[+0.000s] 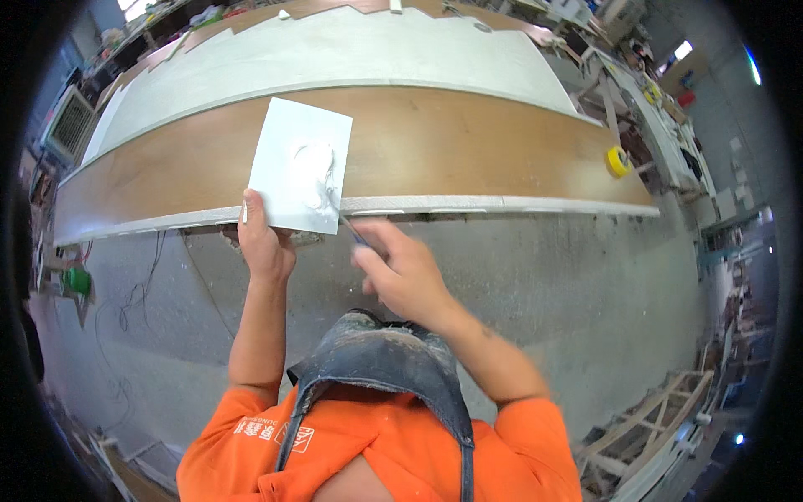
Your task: The person scoops white adhesive from a tube onto a small white tile, then uses a putty knife to spread the adhesive along the edge of a large curved wooden board. The person repeatedly applies adhesive to the board edge and smooths it with the knife.
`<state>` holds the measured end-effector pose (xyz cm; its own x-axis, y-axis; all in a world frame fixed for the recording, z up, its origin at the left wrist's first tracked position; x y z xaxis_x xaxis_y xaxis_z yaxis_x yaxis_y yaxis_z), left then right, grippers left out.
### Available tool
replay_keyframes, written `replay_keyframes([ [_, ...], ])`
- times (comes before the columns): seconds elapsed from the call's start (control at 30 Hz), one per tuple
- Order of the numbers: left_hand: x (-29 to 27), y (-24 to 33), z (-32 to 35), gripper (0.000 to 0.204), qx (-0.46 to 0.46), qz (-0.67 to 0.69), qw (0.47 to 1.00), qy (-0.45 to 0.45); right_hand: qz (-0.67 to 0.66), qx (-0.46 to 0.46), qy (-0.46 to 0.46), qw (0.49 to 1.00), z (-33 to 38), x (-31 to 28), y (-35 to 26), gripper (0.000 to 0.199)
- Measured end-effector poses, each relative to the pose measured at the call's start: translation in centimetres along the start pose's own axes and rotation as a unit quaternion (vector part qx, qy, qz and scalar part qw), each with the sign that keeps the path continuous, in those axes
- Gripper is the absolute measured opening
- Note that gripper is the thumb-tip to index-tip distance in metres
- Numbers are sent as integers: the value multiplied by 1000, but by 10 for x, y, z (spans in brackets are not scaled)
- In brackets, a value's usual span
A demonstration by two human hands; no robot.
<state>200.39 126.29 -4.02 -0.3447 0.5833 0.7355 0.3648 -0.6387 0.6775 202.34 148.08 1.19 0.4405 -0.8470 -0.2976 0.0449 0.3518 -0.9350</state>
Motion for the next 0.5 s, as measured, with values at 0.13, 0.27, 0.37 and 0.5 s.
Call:
replay_keyframes([
  [0.13,-19,-2,3,49,10,-46,999,4,-399,145,-115,898,20,14,54,38],
  [0.27,-17,4,22,52,33,-35,998,-36,-385,96,-71,915,-26,-1,29,36],
  [0.37,-18,12,27,53,-30,55,998,2,-180,52,-64,980,-50,-25,8,34],
  [0.5,-20,23,31,54,-65,179,981,24,232,-335,74,910,-38,-19,-20,31],
])
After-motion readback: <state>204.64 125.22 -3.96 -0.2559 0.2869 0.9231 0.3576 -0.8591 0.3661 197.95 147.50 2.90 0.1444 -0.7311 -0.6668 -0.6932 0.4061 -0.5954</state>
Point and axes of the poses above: each hand's wrist, its own z-axis away from the middle knuckle, its own x-axis out of the palm, y = z × x, the point moved 7 cm from there along -z, towards the middle knuckle, and after that the axes turned 8 degrees about z, right-handed, at the moved point
